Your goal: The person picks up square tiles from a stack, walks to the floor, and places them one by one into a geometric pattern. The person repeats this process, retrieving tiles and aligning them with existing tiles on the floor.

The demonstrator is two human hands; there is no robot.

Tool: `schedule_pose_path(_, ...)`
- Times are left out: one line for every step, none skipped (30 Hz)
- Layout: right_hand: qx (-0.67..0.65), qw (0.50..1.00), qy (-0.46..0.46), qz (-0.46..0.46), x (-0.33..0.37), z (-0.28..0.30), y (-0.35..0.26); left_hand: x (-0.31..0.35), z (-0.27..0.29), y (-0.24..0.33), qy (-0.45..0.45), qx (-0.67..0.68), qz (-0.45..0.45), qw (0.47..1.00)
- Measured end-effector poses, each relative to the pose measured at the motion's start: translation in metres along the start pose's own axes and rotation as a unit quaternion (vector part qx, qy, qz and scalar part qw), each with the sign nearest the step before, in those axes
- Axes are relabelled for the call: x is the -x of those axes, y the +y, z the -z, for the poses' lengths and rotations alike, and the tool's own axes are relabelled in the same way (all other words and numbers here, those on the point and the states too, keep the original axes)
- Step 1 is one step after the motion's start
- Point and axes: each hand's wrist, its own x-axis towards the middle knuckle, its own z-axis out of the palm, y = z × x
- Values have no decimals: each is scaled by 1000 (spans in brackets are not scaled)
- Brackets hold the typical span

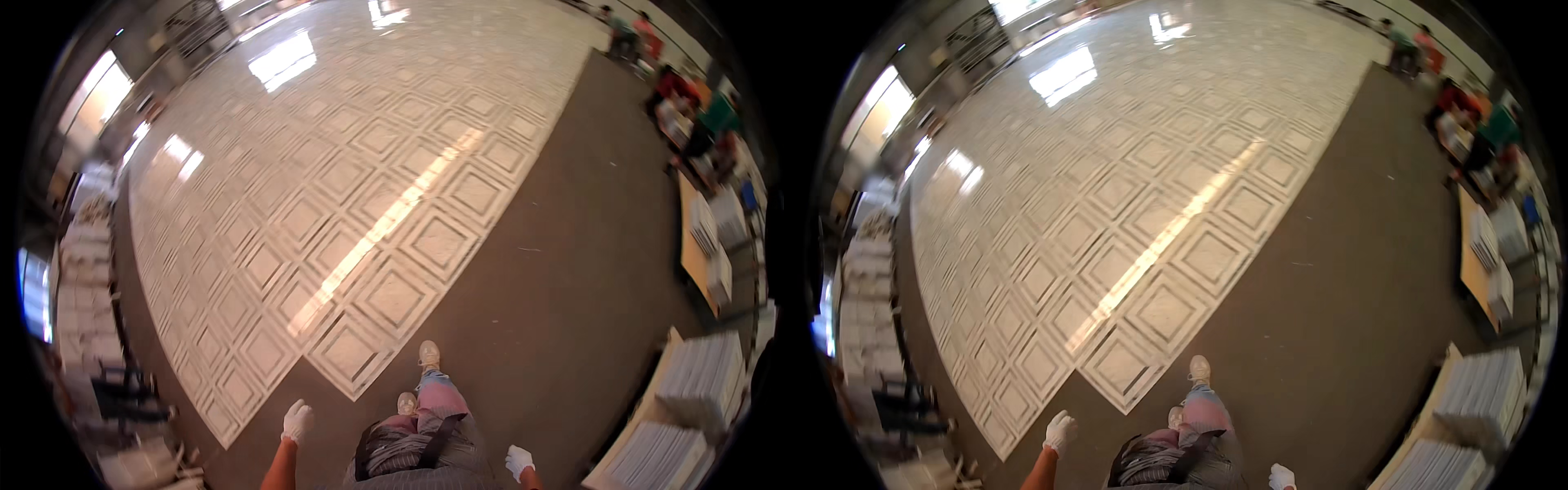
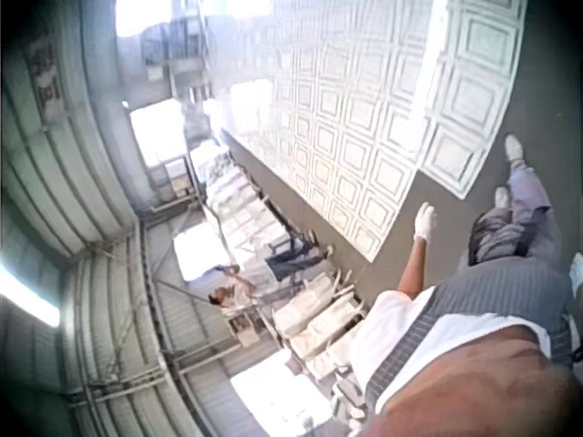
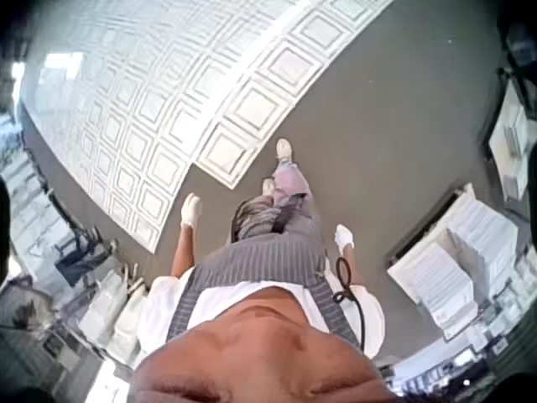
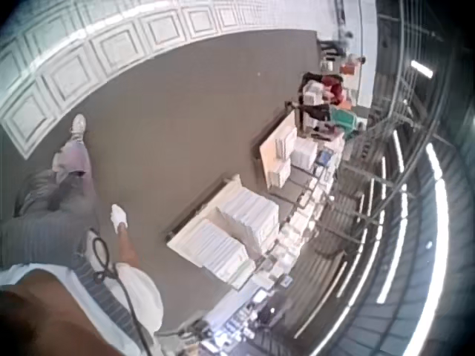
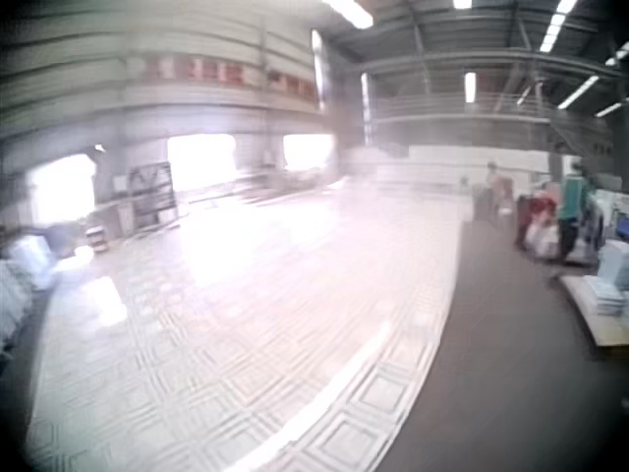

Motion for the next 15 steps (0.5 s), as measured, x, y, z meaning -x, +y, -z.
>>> schedule_pose_path(38, 997, 66, 13, 35, -42, -7, -19, -21, 2, -42, 60, -9, 997)
schedule_pose_path(59, 993, 99, 11, 63, -62, 3, -16, -50, 8, -63, 57, 26, 996)
schedule_pose_path(68, 991, 118, 8, 82, -74, 17, -6, -84, 9, -43, 12, 47, 998)
schedule_pose_path(73, 989, 124, 16, 92, -82, 28, -4, -99, -11, -133, 38, 83, 987)
schedule_pose_path(66, 990, 126, 23, 101, -94, 39, -16, -99, -32, -221, 57, 112, 967)
schedule_pose_path(62, 989, 129, 30, 108, -99, 44, -17, -113, -47, -255, -113, 91, 956)
schedule_pose_path(54, 989, 132, 39, 109, -101, 46, -8, -130, -62, -273, -279, 67, 918)
schedule_pose_path(40, 989, 136, 41, 109, -101, 48, 12, -148, -65, -283, -333, 18, 899)
schedule_pose_path(20, 989, 143, 43, 106, -97, 47, 36, -168, -57, -296, -387, -28, 873)
schedule_pose_path(10, 988, 149, 48, 103, -89, 40, 37, -177, -55, -299, -430, -16, 852)
schedule_pose_path(0, 986, 156, 55, 99, -78, 30, 35, -189, -55, -303, -468, -5, 830)
schedule_pose_path(-16, 984, 163, 65, 96, -65, 16, 30, -198, -53, -299, -435, 20, 849)
schedule_pose_path(-28, 982, 171, 71, 92, -50, 1, 74, -232, -6, -290, -508, -48, 810)
schedule_pose_path(-30, 981, 169, 95, 82, -34, -25, -1, -205, -42, -271, -502, -73, 818)
schedule_pose_path(-30, 977, 182, 109, 82, -9, -40, 8, -233, -22, -241, -493, -6, 836)
